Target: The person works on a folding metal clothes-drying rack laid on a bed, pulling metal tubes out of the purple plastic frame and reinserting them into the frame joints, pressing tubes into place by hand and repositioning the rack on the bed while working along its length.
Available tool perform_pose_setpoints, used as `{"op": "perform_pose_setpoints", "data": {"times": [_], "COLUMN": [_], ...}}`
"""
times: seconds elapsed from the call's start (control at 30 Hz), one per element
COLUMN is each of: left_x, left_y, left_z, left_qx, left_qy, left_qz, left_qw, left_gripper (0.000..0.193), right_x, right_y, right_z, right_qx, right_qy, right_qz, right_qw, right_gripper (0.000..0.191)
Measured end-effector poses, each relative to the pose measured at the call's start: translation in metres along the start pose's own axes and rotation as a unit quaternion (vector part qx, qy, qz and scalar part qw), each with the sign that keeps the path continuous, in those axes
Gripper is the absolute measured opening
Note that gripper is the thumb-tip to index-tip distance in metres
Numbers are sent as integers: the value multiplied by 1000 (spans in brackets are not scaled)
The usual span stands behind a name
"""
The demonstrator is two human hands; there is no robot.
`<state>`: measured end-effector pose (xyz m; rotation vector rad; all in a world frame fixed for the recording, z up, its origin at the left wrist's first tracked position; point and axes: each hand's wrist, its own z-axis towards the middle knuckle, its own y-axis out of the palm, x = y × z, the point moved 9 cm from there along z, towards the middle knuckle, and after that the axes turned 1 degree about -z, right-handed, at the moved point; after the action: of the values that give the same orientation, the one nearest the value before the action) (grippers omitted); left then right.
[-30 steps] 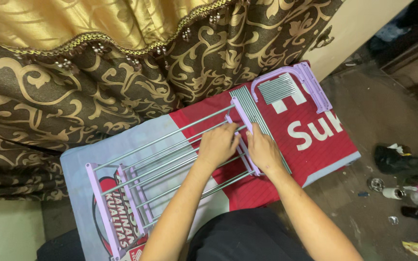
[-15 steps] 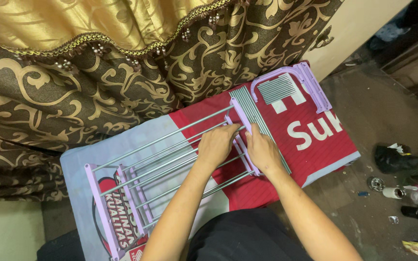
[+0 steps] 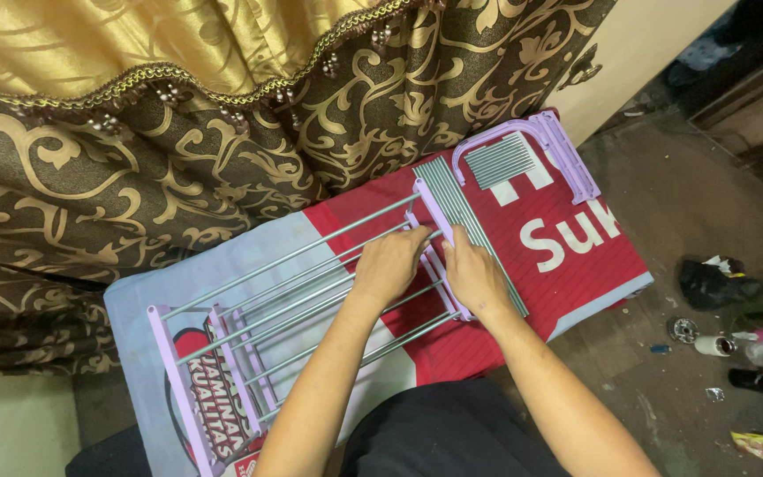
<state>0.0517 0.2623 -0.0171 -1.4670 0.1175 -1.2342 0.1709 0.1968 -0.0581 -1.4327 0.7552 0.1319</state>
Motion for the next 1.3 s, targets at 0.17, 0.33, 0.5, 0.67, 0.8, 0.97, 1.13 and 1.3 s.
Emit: {"op": "perform_pose_setpoints", "data": {"times": [0.17, 0.33, 0.5, 0.67, 0.8, 0.97, 1.13, 1.3], "left_x": [-3, 5, 4, 1, 1, 1, 3, 9], "left_y": [3, 1, -3, -2, -1, 4, 5, -5], "left_z": [1, 5, 4, 3, 2, 2, -1, 0], "left_qx": [-3, 44, 58, 44, 42, 21, 25, 46], "left_qy": [-8, -5, -33, -36, -27, -16, -9, 9], "left_qz": [2, 3, -43, -53, -47, -31, -25, -21], "left_qw": [1000, 999, 997, 997, 998, 999, 999, 999], "left_gripper": [16, 22, 25, 26, 28, 34, 34, 28], "right_x": [3, 1, 1, 3, -1, 3, 1, 2], "right_y": [1, 0, 0, 0, -2, 0, -1, -1], "right_z": [-1, 1, 0, 0, 0, 0, 1, 1], "right_qx": [0, 2, -11, -30, -20, -22, -3, -5], "right_qy": [5, -2, 15, 34, 16, 25, 3, 3], "right_qz": [-2, 10, 6, 10, 12, -2, 10, 16], "right_qw": [1000, 1000, 1000, 999, 1000, 999, 1000, 1000], "right_gripper": [30, 26, 26, 27, 28, 29, 28, 31]}}
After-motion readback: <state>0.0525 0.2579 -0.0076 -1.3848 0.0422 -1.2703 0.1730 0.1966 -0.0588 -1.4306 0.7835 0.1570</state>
